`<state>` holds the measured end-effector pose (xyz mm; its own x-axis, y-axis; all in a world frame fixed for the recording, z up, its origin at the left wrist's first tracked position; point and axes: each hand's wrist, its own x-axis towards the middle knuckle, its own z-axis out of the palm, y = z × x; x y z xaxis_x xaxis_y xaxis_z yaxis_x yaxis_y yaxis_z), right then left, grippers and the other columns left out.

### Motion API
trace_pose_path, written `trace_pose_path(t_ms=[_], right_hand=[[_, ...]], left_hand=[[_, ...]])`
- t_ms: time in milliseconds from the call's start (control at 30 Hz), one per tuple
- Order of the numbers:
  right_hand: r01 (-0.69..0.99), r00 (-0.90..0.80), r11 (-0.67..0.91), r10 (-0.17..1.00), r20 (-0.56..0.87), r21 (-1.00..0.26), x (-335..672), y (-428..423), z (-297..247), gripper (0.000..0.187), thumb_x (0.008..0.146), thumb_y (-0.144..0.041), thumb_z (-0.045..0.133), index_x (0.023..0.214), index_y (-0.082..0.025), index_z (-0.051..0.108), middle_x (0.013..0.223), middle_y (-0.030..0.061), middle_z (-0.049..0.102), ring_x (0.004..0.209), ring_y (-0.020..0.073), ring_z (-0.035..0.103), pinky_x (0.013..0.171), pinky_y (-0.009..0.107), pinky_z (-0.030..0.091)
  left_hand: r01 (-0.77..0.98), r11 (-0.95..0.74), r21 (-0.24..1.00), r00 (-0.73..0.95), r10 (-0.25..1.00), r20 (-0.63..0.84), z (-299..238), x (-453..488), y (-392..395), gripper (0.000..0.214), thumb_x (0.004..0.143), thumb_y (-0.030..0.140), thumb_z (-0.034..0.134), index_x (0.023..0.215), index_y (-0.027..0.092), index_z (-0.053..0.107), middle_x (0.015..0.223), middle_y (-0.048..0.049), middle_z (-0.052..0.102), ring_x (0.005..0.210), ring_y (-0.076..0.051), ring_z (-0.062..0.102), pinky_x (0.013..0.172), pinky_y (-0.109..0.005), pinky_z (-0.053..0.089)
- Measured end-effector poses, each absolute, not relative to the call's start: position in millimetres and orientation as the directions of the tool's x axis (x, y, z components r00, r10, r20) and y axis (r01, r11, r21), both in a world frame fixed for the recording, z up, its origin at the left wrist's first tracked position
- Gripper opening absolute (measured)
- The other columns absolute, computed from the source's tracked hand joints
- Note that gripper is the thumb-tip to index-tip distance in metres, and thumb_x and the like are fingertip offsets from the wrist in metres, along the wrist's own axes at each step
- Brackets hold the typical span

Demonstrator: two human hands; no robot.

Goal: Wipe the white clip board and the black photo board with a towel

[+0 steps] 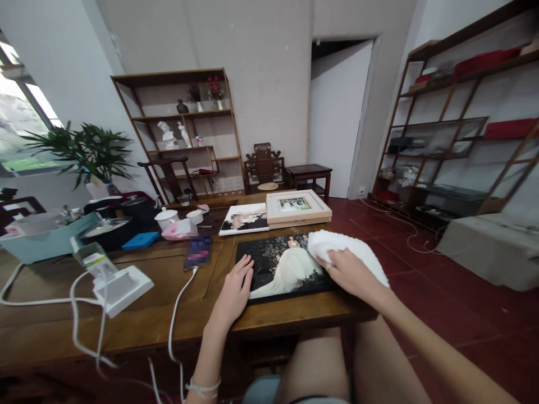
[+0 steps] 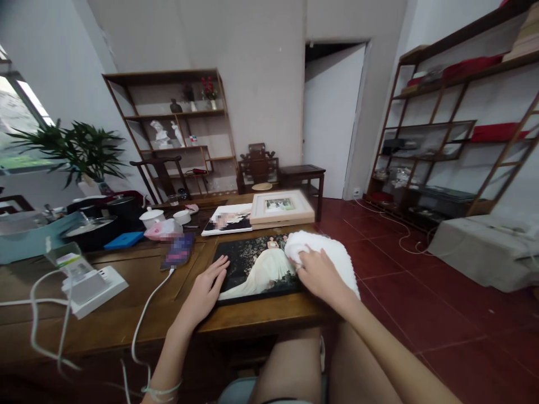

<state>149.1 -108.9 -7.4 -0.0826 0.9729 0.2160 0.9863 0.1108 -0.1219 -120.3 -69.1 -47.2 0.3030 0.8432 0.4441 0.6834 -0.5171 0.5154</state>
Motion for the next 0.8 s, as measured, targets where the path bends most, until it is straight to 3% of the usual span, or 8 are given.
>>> trace_pose_path(t_ms=[67,133,300,400,500,633,733,800], right_hand=[[0.985,-0.11,0.137,0.966,0.234,-0.103,124.9,-103.8,-5.9,0.027,0.081,-0.016,0.036,0.087,-0.011,0.061,0.103,0.02,0.06,0.107,0.0334,0.048,0.089,0.049,0.03],[0.959,-0.234,0.266,0.938,0.254,-0.099,97.1,-103.8,-5.5,0.028,0.08,-0.017,0.038,0.092,-0.011,0.062,0.113,0.0199,0.056,0.117,0.035,0.038,0.093,0.053,0.025],[0.667,-0.7,0.742,0.656,0.282,-0.067,53.7,-116.9,-4.0,0.024,0.076,-0.019,0.046,0.09,-0.013,0.064,0.123,0.0142,0.052,0.122,0.0287,0.033,0.101,0.046,0.021],[0.536,-0.802,0.84,0.536,0.264,-0.082,59.1,-125.7,-1.3,0.02,0.076,-0.02,0.048,0.084,-0.012,0.065,0.113,0.0142,0.059,0.122,0.0245,0.035,0.103,0.04,0.019],[0.633,-0.718,0.757,0.652,0.242,-0.162,81.6,-131.8,-1.0,0.02,0.08,-0.021,0.046,0.078,-0.013,0.064,0.102,0.0135,0.063,0.111,0.0224,0.047,0.098,0.034,0.027],[0.853,-0.444,0.481,0.873,0.203,-0.201,114.3,-124.5,-5.7,0.027,0.086,-0.027,0.038,0.079,-0.015,0.061,0.085,0.0119,0.064,0.094,0.024,0.055,0.084,0.033,0.035],[0.932,-0.262,0.305,0.94,0.219,-0.197,124.5,-99.4,-7.2,0.033,0.088,-0.033,0.033,0.078,-0.014,0.06,0.08,0.0127,0.063,0.087,0.0251,0.056,0.076,0.031,0.036],[0.934,-0.231,0.282,0.945,0.231,-0.218,119.9,-76.4,-4.2,0.037,0.089,-0.035,0.031,0.078,-0.014,0.06,0.082,0.014,0.064,0.083,0.0251,0.057,0.071,0.03,0.035]], left_hand=[[0.67,-0.521,0.529,0.271,0.835,0.479,-45.6,-119.9,-70.5,0.041,0.09,0.031,0.031,0.122,0.013,0.049,0.134,-0.01,0.041,0.126,-0.018,0.035,0.106,-0.037,0.025],[0.649,-0.539,0.537,0.236,0.813,0.532,-43.9,-119.3,-71.6,0.043,0.091,0.032,0.028,0.129,0.016,0.041,0.14,-0.0074,0.033,0.128,-0.016,0.03,0.107,-0.035,0.022],[0.623,-0.551,0.556,0.203,0.8,0.565,-41.9,-120.0,-72.0,0.044,0.091,0.033,0.027,0.132,0.018,0.035,0.142,-0.0062,0.029,0.13,-0.017,0.026,0.108,-0.035,0.02],[0.615,-0.563,0.552,0.227,0.797,0.56,-41.3,-121.3,-72.3,0.043,0.092,0.032,0.026,0.13,0.016,0.039,0.139,-0.0074,0.035,0.128,-0.017,0.031,0.107,-0.035,0.024],[0.632,-0.573,0.523,0.268,0.794,0.546,-41.2,-121.0,-72.4,0.041,0.09,0.032,0.031,0.124,0.015,0.047,0.134,-0.0086,0.042,0.124,-0.018,0.037,0.105,-0.036,0.028],[0.656,-0.575,0.489,0.323,0.799,0.507,-42.2,-118.7,-71.4,0.037,0.088,0.032,0.039,0.116,0.014,0.055,0.124,-0.0094,0.053,0.119,-0.02,0.045,0.102,-0.037,0.034],[0.662,-0.571,0.485,0.331,0.803,0.495,-43.2,-117.9,-70.7,0.034,0.087,0.03,0.04,0.11,0.014,0.059,0.117,-0.0091,0.058,0.117,-0.02,0.047,0.1,-0.038,0.036],[0.661,-0.575,0.482,0.334,0.801,0.497,-43.9,-118.1,-70.4,0.034,0.087,0.03,0.04,0.109,0.014,0.06,0.117,-0.009,0.059,0.117,-0.021,0.047,0.1,-0.039,0.037]])
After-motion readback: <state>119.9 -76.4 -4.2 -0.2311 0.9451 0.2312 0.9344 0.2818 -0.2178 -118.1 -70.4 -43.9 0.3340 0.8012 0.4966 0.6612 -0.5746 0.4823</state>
